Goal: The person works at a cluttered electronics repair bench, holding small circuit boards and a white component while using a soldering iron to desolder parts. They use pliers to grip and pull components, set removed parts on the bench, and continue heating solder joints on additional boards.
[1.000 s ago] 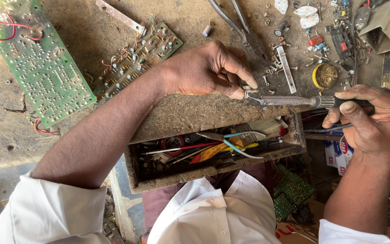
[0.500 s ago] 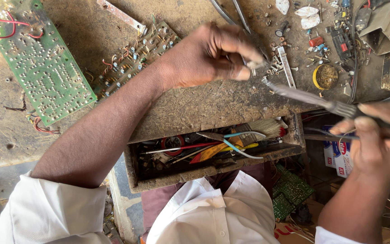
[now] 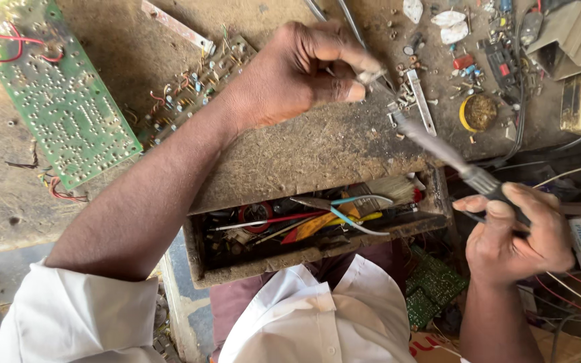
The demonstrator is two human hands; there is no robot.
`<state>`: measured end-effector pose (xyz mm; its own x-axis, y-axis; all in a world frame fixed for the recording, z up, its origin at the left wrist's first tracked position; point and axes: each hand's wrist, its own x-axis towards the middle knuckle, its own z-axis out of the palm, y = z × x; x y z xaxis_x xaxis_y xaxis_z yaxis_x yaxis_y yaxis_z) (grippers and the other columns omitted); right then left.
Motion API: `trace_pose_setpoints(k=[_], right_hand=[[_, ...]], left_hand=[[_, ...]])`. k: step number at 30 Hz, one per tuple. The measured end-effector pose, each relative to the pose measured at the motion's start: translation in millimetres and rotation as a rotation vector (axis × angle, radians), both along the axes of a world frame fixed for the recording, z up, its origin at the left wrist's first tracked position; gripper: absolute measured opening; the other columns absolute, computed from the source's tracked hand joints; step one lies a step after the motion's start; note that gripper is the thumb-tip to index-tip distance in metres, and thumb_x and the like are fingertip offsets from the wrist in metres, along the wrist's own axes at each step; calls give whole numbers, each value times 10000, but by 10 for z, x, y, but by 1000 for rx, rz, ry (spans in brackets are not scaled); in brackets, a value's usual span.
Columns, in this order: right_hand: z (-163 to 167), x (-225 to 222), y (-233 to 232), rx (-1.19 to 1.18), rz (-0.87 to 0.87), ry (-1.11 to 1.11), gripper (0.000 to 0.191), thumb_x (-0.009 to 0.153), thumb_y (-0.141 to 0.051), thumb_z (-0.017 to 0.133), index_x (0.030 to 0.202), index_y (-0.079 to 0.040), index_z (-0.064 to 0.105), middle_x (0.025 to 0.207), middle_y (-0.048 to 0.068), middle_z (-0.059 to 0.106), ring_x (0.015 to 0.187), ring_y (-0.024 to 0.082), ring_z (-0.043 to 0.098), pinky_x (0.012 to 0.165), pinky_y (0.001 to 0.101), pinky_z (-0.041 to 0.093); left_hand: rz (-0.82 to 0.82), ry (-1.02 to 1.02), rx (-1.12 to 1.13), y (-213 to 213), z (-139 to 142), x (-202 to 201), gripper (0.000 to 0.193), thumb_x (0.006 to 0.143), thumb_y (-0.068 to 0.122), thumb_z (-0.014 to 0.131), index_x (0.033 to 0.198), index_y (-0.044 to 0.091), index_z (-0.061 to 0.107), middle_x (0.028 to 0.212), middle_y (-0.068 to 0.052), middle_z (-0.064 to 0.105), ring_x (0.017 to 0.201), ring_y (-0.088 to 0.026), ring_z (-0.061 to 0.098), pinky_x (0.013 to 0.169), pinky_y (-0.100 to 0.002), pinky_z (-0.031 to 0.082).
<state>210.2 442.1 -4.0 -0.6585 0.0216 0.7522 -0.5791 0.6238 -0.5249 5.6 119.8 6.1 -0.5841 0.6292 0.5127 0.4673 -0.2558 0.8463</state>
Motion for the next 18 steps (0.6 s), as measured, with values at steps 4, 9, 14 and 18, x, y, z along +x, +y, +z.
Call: trace_pose_setpoints(k=[4,9,14,18], right_hand=[[13,-44,-25,121,-75,121,186,1162,-21,611,1210,155,577,1191,248,633,792,257,745,618,377,673],[58,-58,-66,-9,-29,-49,185,1125,-58,649,1196,111,621,1075,212,642,766,258,699,638,435,647],[17,-21,40,-427,114,-216,195,1138,-102,676,1197,82,653,952,162,657,728,216,683,654,433,646],[2,-97,256,-556,261,-298,163,1171,-90,685,1171,68,643,899,149,655,694,205,655,600,418,609]], left_hand=[[-34,-78,-16,-7,8,0,307,962,14,822,1247,99,747,1113,-3,657,1013,-91,704,934,-231,636],[-51,-85,-23,6,56,-16,325,943,44,831,1249,115,747,1117,5,662,1027,-96,715,970,-222,655],[-39,-81,-93,35,104,50,324,917,49,827,1222,138,763,1146,19,685,1056,-96,720,949,-239,621],[-95,-78,-83,2,139,54,350,927,5,819,1248,125,750,1159,-3,662,1076,-111,702,964,-245,646]])
